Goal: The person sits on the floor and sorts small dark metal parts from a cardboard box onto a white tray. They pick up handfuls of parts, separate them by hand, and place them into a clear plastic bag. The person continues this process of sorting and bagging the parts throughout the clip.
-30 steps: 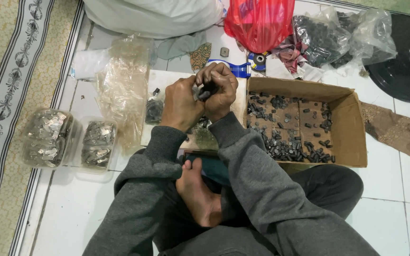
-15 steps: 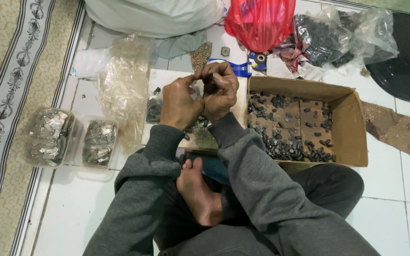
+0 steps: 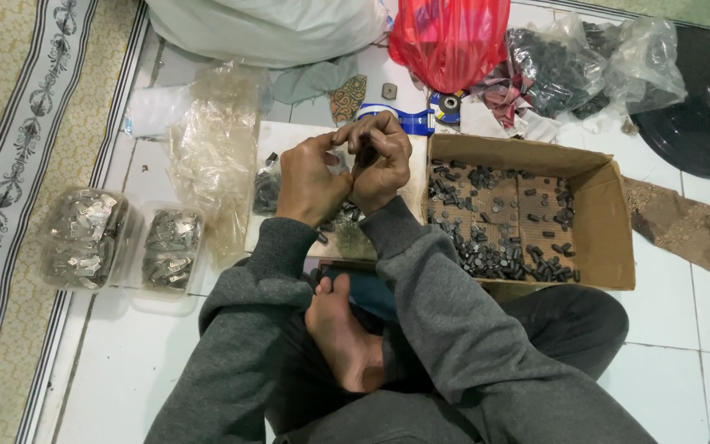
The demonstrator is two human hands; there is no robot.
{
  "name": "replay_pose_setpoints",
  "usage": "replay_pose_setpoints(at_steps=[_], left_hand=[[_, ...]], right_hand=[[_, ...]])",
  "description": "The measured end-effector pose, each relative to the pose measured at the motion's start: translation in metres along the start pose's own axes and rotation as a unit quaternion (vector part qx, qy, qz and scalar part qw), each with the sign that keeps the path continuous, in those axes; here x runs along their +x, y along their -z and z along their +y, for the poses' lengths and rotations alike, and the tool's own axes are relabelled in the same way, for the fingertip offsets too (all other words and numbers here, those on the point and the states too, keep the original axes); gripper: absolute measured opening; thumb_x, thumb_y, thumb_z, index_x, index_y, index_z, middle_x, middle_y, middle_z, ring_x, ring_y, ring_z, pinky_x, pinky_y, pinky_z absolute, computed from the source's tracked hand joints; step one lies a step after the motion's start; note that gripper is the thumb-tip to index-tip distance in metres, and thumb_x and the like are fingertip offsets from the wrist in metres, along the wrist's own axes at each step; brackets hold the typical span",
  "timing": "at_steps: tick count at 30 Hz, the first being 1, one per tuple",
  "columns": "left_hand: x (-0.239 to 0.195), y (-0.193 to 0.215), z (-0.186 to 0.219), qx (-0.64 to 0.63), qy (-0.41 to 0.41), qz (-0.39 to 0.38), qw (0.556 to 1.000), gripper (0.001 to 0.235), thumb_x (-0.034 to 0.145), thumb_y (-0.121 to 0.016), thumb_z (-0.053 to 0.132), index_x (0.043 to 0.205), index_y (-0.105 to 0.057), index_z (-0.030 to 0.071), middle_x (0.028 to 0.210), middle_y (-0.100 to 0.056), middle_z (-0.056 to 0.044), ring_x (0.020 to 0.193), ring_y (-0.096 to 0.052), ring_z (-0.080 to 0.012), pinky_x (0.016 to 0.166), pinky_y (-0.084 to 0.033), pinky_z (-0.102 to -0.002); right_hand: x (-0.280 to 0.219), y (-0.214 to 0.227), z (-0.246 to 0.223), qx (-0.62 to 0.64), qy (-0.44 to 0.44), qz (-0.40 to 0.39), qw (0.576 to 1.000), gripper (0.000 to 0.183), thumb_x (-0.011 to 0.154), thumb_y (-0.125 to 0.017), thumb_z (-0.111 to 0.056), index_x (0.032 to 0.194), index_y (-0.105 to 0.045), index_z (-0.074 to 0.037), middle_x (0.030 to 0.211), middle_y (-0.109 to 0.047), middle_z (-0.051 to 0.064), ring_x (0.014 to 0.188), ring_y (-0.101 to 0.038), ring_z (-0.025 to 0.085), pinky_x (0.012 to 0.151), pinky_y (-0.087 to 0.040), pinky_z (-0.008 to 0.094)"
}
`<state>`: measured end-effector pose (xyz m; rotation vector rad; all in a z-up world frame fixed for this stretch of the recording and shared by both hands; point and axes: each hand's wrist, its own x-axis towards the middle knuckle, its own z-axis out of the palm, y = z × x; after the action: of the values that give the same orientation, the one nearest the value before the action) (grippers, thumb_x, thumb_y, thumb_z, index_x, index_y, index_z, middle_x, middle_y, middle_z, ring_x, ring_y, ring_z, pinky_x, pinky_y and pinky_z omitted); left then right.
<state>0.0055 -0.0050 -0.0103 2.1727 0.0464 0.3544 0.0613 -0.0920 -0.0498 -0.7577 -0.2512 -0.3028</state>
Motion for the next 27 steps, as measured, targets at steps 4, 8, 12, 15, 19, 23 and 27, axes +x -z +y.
replay_pose_setpoints(at_steps=[4,8,12,15,19,23,27], left_hand=[[0.001,-0.002,-0.002,0.0,0.002,-0.004,1.0,0.052,0.066,-0.079,-0.004,0.117,-0.074,-0.008,0.075,-0.073,-0.015,0.083,-0.077,-0.0354,0.08,-0.062,-0.045],[0.001,-0.003,-0.006,0.002,0.003,-0.009,1.0,0.053,0.066,-0.079,-0.003,0.118,-0.074,-0.008,0.077,-0.074,-0.015,0.085,-0.077,-0.0366,0.08,-0.062,-0.046],[0.001,-0.003,-0.007,-0.001,0.001,-0.016,1.0,0.05,0.066,-0.078,-0.004,0.116,-0.074,-0.008,0.077,-0.075,-0.015,0.085,-0.077,-0.0368,0.08,-0.062,-0.046],[0.003,-0.006,-0.013,-0.005,0.013,-0.021,1.0,0.052,0.065,-0.079,-0.003,0.117,-0.074,-0.007,0.078,-0.075,-0.015,0.085,-0.078,-0.0366,0.08,-0.062,-0.046],[0.003,0.001,-0.006,-0.01,0.019,-0.023,1.0,0.053,0.066,-0.077,-0.006,0.118,-0.073,-0.008,0.084,-0.076,-0.019,0.087,-0.078,-0.0345,0.083,-0.062,-0.045],[0.005,0.015,-0.017,-0.008,0.006,-0.008,1.0,0.051,0.073,-0.075,-0.007,0.124,-0.07,-0.011,0.099,-0.075,-0.029,0.085,-0.077,-0.0376,0.074,-0.064,-0.043],[0.014,0.045,-0.043,0.015,0.0,0.047,0.999,0.045,0.078,-0.073,-0.003,0.122,-0.072,-0.01,0.104,-0.074,-0.03,0.082,-0.077,-0.0359,0.066,-0.063,-0.042]], right_hand=[[-0.004,-0.01,-0.011,-0.021,0.001,-0.003,1.0,0.021,0.077,-0.057,-0.026,0.082,-0.051,-0.007,0.065,-0.053,0.016,0.059,-0.064,0.03,0.054,-0.05,0.033],[-0.003,-0.006,-0.004,-0.018,-0.018,-0.009,1.0,0.021,0.081,-0.057,-0.024,0.087,-0.052,-0.004,0.06,-0.041,0.008,0.051,-0.052,0.021,0.046,-0.04,0.028],[-0.001,0.0,-0.003,-0.049,-0.001,-0.041,0.998,0.028,0.085,-0.048,-0.029,0.077,-0.052,-0.002,0.05,-0.033,0.005,0.053,-0.052,0.024,0.059,-0.048,0.029],[0.001,0.006,0.003,-0.055,0.013,-0.073,0.996,0.04,0.088,-0.042,-0.039,0.084,-0.055,-0.001,0.059,-0.044,0.011,0.066,-0.056,0.029,0.074,-0.05,0.038],[0.001,-0.002,-0.01,-0.074,0.005,-0.087,0.993,0.053,0.094,-0.036,-0.049,0.099,-0.057,-0.001,0.073,-0.05,0.011,0.085,-0.061,0.029,0.086,-0.048,0.038],[0.021,0.017,-0.022,-0.05,-0.049,-0.072,0.995,0.069,0.1,-0.028,-0.067,0.125,-0.06,-0.011,0.114,-0.073,0.016,0.111,-0.068,0.025,0.09,-0.046,0.034],[0.03,0.043,-0.027,-0.232,-0.106,-0.037,0.966,0.036,0.104,-0.042,-0.045,0.111,-0.066,-0.019,0.105,-0.077,0.003,0.102,-0.07,0.018,0.083,-0.05,0.029]])
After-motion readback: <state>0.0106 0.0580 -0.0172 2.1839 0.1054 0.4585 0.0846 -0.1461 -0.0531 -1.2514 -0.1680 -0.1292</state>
